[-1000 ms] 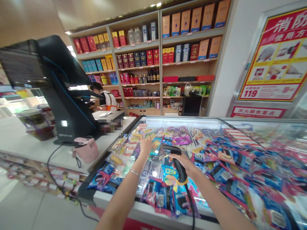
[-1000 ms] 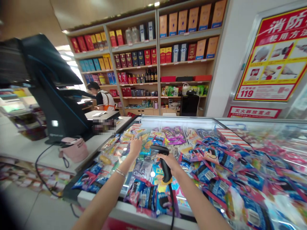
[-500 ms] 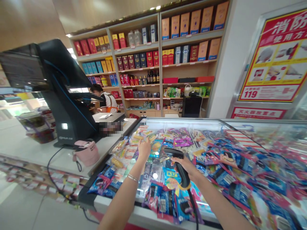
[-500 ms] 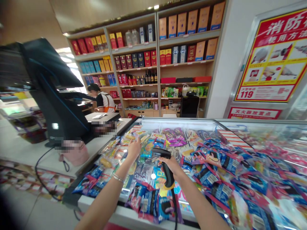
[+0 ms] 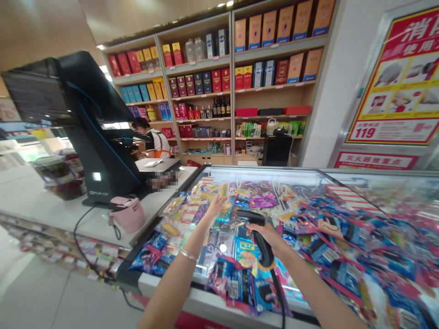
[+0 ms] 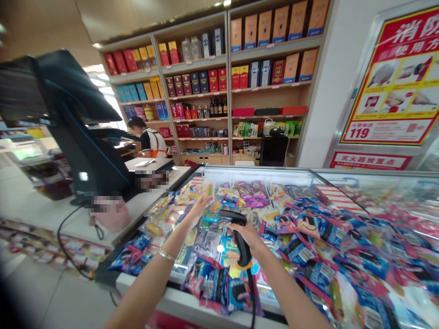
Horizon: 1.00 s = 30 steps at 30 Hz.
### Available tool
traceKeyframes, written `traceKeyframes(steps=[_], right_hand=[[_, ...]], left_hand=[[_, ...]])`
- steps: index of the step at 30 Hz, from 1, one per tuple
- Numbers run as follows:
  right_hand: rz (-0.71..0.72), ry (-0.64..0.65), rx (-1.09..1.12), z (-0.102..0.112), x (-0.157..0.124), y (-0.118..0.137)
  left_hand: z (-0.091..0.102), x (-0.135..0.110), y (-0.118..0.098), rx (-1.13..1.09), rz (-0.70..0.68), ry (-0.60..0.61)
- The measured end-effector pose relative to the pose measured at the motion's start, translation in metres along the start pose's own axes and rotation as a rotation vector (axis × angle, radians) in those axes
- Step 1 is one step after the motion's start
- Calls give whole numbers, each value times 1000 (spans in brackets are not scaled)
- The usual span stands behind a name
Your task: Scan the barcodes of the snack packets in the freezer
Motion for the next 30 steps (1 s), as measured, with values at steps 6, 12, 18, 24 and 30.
traceKeyframes(steps=[6,12,18,24,30], right_hand=[[9,2,3,-1,-1,1],[3,-1,-50,0,3,-4],[85,-21,-86,2,-2,4],[179,-5,-230,2,-8,15],[440,-3,-314,-2,-12,27]], left_hand=[[-6,-3,3,-81,20,11],[-2,-2,5,-217,65,-64],[-5,1,16,-287,98,-75],[-2,2,22,-248,169,-69],[3,-2,22,-180,263,-108]])
Point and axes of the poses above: each hand's wrist, its own x-axis towards the middle knuckle, its own z-axis out of the back of the hand, y = z × x, the point moved 5 cm from there along x, towards the middle knuckle, and after that the axes turned 2 degrees about -y, right-handed, at the moved point
